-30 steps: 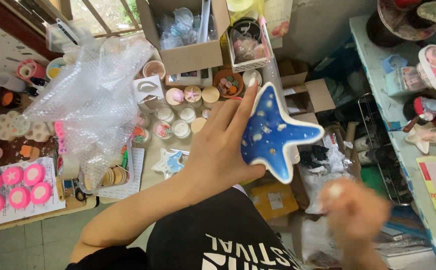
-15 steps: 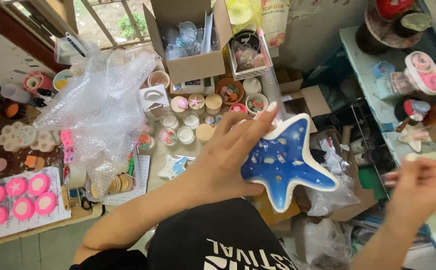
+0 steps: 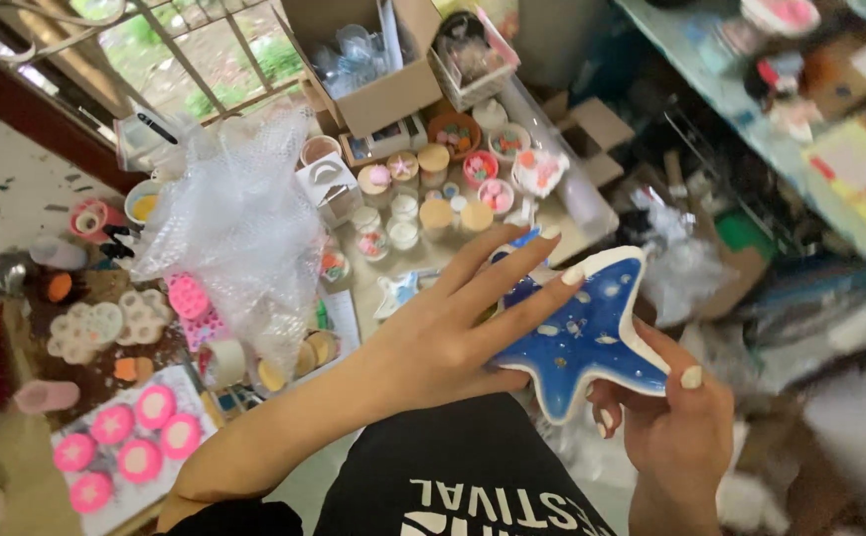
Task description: Repairing or detailing a blue starfish-shaped candle using a heat tool and wax details.
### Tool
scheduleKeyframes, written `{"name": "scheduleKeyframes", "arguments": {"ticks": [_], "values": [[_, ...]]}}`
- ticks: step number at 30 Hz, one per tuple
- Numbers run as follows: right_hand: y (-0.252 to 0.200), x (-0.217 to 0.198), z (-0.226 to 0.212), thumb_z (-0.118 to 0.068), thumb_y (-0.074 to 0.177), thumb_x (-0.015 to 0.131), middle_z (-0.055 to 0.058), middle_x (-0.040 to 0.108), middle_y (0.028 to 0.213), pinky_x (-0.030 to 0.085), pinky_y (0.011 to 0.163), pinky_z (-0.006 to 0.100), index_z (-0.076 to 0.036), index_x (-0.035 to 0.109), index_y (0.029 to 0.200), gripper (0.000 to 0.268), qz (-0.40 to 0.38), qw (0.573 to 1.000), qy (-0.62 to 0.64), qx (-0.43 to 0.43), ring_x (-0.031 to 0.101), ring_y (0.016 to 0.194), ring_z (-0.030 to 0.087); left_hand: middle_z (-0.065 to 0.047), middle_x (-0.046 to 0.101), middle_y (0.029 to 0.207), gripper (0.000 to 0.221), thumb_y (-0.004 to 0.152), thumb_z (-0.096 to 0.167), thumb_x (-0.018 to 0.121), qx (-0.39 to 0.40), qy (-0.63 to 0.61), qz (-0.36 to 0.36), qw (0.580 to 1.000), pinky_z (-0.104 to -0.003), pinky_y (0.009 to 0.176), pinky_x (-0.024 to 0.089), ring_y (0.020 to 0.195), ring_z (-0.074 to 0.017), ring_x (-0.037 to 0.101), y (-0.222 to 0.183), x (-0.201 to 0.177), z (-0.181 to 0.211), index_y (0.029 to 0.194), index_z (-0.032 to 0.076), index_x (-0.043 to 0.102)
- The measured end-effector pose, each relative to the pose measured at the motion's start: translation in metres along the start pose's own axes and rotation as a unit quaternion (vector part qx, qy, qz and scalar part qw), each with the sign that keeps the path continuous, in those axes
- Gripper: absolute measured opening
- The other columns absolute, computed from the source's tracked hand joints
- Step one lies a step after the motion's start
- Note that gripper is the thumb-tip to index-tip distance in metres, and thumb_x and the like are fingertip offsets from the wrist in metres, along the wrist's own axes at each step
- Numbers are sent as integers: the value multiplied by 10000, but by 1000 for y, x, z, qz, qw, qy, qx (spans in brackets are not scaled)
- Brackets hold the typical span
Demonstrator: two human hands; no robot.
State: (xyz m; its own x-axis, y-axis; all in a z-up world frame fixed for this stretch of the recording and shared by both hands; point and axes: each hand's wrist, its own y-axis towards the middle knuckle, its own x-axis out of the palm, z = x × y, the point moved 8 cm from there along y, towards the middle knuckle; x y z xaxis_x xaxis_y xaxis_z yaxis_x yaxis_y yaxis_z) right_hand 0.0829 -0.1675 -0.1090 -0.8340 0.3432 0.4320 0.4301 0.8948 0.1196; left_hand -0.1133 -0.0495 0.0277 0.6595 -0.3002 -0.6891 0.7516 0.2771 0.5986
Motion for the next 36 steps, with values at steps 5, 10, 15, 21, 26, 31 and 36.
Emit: {"name": "scheduleKeyframes", "arguments": {"ticks": [5, 10, 15, 21, 26, 31, 36], "values": [[-126, 32, 15, -419, 1068, 490, 291, 677, 931, 479, 488, 392, 179, 527, 1408, 688, 178, 984, 2, -24, 612, 639, 276, -254, 396, 1591, 910, 720, 326, 883, 124, 18, -71, 990, -603, 1221, 428, 1486, -502, 380, -69, -14, 61, 1508, 54, 518], [-237, 56, 5, -434, 1070, 441, 240, 651, 876, 464, 477, 390, 161, 527, 1384, 678, 310, 949, -4, -56, 619, 658, 267, -144, 414, 1629, 675, 873, 311, 814, 231, 81, -68, 967, -581, 1213, 429, 1530, -406, 405, -111, -19, 124, 1470, 84, 596], [-330, 82, -20, -430, 1078, 418, 237, 655, 844, 463, 494, 385, 161, 552, 1374, 675, 377, 920, -10, -104, 563, 607, 245, -144, 417, 1617, 699, 854, 318, 807, 292, 2, -107, 950, -584, 1194, 415, 1517, -417, 396, -127, -7, 187, 1477, 111, 566], [-452, 84, -24, -455, 1089, 375, 205, 640, 828, 458, 509, 381, 123, 559, 1374, 670, 451, 867, 41, -205, 557, 604, 250, -132, 359, 1665, 999, 792, 481, 864, 317, -187, -128, 921, -562, 1257, 367, 1560, -395, 355, -162, 63, 246, 1594, 175, 353], [-579, 93, -19, -449, 1107, 363, 181, 629, 852, 482, 539, 395, 103, 548, 1388, 646, 536, 797, 66, -271, 593, 647, 275, -205, 231, 1766, 1330, 657, 817, 768, 70, -710, -370, 595, -497, 1350, 273, 1617, -375, 316, -239, 175, 364, 1698, 144, 283], [-710, 93, -13, -430, 1066, 415, 211, 692, 915, 532, 558, 415, 89, 491, 1307, 577, 542, 791, 66, -275, 625, 665, 280, -292, 211, 1655, 1262, 651, 667, 767, -131, -908, -390, -75, -542, 1183, 456, 1446, -482, 458, -321, 179, 539, 1670, 216, 176], [-860, 97, -18, -463, 1056, 493, 123, 659, 1014, 494, 600, 333, 82, 570, 1232, 577, 574, 772, -82, -259, 628, 812, 188, -309, 262, 1653, 1308, 710, 758, 776, -187, -884, -427, -32, -621, 1121, 466, 1432, -540, 425, -407, 195, 648, 1706, 169, 165]]}}
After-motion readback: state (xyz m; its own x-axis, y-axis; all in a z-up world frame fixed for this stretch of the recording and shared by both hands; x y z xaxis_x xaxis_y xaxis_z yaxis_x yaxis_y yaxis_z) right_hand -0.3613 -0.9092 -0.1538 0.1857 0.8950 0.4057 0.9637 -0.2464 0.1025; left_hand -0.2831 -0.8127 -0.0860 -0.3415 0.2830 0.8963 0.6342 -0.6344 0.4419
